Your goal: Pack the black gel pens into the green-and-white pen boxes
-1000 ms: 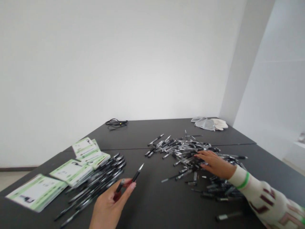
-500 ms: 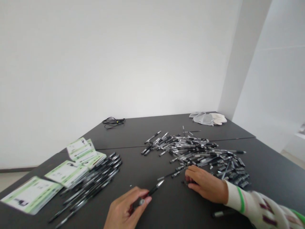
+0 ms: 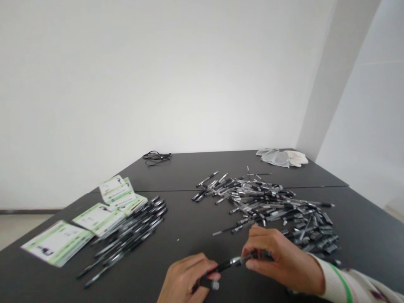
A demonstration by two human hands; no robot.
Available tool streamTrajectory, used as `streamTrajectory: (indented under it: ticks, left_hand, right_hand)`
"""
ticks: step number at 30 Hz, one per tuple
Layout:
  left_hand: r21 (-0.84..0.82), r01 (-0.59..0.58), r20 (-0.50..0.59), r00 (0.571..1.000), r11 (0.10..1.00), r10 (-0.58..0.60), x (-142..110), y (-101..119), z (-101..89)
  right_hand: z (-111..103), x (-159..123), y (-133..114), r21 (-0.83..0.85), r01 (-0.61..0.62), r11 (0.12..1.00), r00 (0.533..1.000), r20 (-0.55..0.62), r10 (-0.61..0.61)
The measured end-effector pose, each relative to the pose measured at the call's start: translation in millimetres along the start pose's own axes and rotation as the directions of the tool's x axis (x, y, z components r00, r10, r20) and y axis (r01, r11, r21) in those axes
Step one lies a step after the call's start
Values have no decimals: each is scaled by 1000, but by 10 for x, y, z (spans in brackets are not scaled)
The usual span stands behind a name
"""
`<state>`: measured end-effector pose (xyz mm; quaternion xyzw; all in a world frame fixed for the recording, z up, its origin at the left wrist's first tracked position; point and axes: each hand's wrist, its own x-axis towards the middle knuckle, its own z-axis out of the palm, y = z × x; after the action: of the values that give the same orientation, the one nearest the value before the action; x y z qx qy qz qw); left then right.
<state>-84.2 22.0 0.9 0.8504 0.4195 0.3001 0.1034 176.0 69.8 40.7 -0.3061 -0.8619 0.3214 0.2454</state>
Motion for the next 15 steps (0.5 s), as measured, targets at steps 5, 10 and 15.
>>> streamTrajectory:
  ticks: [5, 10, 15]
  left_hand:
    - [-22, 46, 8, 999, 999, -46, 14, 3, -2]
    - [-44, 53, 34, 998, 998, -51, 27, 19, 3]
    - [-40, 10, 48, 999, 999, -8, 37, 46, 35]
  right_hand:
    - [-24, 18, 3, 1, -51, 999, 999, -3, 51]
    - [-25, 38, 6, -12, -27, 1000, 999, 42, 27]
    - [68, 56, -13, 1, 23, 1000, 998, 66, -23]
